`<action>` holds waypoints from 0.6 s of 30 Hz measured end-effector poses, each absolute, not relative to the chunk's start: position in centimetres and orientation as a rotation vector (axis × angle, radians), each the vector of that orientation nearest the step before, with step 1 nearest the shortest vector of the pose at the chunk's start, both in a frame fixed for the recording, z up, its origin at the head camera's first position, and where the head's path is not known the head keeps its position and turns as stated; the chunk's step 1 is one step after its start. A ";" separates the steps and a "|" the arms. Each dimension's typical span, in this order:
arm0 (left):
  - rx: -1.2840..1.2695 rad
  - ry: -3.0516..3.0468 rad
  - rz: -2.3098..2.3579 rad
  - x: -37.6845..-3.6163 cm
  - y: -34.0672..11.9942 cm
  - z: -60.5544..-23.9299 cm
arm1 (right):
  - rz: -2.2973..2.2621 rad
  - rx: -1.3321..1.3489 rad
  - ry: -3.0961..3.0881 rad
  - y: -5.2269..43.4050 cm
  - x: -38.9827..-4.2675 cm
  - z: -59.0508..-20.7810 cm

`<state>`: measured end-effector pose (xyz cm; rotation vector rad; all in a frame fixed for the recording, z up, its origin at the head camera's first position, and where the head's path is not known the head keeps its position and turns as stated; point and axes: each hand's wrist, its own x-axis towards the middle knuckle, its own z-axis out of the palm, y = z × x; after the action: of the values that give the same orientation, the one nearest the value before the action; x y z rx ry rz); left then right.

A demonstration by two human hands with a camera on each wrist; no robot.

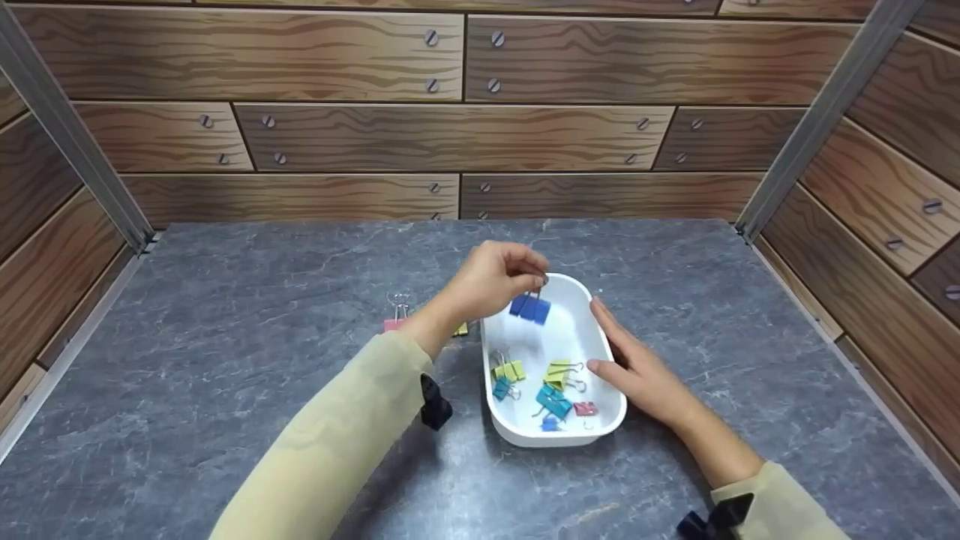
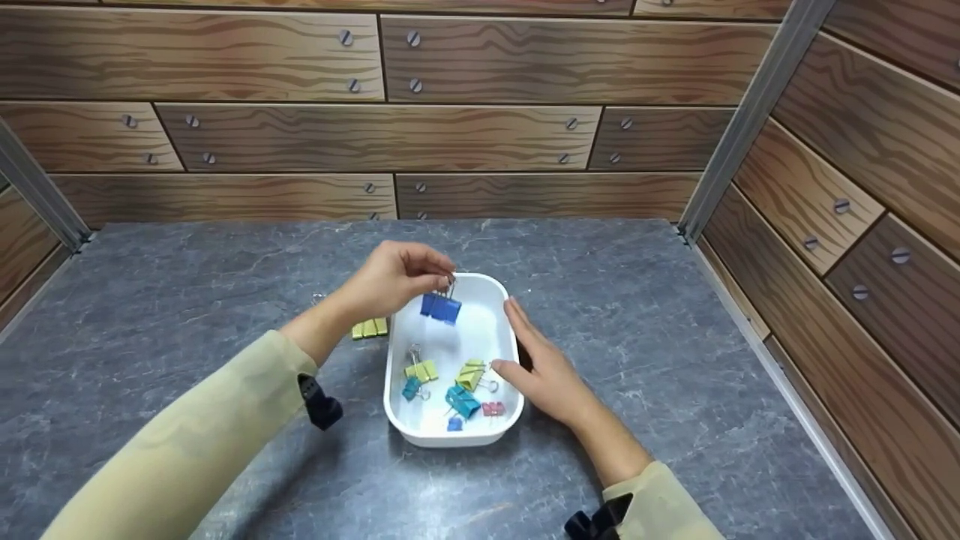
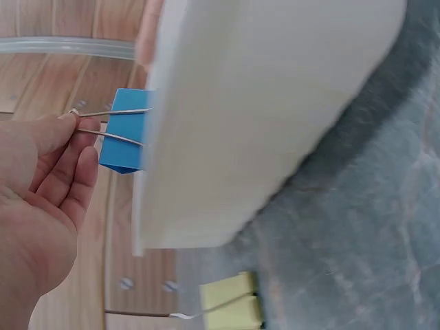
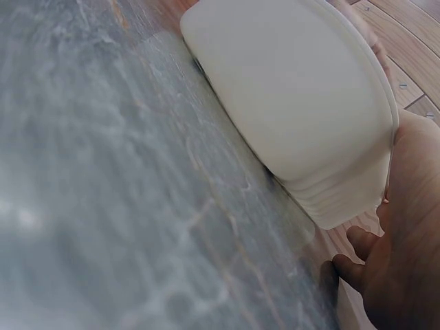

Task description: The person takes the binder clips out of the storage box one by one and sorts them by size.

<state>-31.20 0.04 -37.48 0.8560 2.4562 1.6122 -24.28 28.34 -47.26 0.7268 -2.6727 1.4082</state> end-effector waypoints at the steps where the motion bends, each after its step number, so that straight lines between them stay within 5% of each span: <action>1: 0.863 2.458 1.622 -31.0 -0.2 -37.0 | 1.401 0.723 -2.677 28.3 -24.3 -47.2; 18: 0.733 2.536 1.924 -29.8 -7.8 -33.3 | 1.364 0.723 -2.679 28.4 -24.4 -47.3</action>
<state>-29.78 -7.81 -33.35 0.7329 2.5364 1.9244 -24.36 28.45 -47.34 0.7226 -2.6787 1.3642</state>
